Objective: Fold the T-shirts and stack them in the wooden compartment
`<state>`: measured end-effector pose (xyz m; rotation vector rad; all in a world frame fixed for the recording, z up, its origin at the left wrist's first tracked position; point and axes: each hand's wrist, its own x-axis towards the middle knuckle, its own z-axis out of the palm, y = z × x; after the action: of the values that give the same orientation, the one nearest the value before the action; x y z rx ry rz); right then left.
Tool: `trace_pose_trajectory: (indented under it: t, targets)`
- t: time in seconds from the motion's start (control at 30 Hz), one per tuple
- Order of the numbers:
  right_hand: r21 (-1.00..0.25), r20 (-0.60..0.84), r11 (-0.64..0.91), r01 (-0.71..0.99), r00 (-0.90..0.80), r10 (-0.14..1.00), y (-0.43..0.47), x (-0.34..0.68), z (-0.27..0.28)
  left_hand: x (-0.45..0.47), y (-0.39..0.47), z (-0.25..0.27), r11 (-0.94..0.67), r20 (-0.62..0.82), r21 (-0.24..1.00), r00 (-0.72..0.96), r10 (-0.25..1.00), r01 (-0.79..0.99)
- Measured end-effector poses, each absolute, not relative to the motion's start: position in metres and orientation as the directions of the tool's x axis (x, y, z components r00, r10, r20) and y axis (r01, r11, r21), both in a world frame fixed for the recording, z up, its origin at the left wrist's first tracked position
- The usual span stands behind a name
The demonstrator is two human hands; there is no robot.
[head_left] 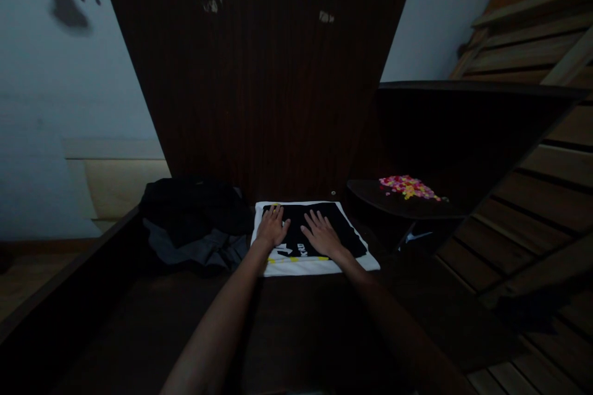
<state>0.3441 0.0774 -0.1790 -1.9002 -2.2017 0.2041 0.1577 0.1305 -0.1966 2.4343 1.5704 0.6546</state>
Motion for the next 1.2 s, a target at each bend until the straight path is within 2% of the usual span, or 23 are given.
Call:
trace_pose_trajectory:
  t: [0.2,0.33,0.43,0.5,0.63,0.73,0.9,1.07,1.2]
  targets:
    - [-0.208,0.068,0.2,0.957,-0.19,0.979,0.052,0.355,-0.182,0.16,0.129,-0.194,-0.44,0.282,0.346,0.356,0.891,0.828]
    - [-0.214,0.048,0.165,0.963,-0.159,0.986,0.047,0.358,-0.182,0.161,0.115,-0.184,-0.592,0.428,0.183,0.478,0.767,0.785]
    - [-0.246,0.028,0.095,0.965,-0.091,0.995,0.054,0.359,-0.182,0.162,0.106,-0.176,-0.704,0.395,0.088,0.624,0.674,0.705]
    - [-0.258,0.008,0.054,0.965,-0.053,0.999,0.062,0.362,-0.183,0.163,0.104,-0.175,-0.705,0.367,0.092,0.634,0.681,0.703]
    - [-0.245,-0.006,0.026,0.969,-0.028,1.0,0.081,0.372,-0.184,0.165,0.101,-0.182,-0.647,0.367,0.175,0.561,0.742,0.742]
    - [-0.233,-0.008,-0.02,0.972,0.019,1.0,0.094,0.375,-0.183,0.165,0.097,-0.19,-0.605,0.301,0.236,0.535,0.79,0.761]
    - [-0.235,-0.05,-0.143,0.961,0.135,0.99,0.103,0.357,-0.175,0.165,0.092,-0.193,-0.588,0.203,0.263,0.552,0.809,0.765]
    - [-0.238,-0.009,0.027,0.971,-0.03,1.0,0.101,0.341,-0.173,0.165,0.09,-0.186,-0.578,0.147,0.236,0.56,0.816,0.781]
    - [-0.213,-0.038,0.02,0.977,-0.029,0.999,0.099,0.34,-0.175,0.164,0.089,-0.182,-0.575,0.098,0.195,0.567,0.818,0.795]
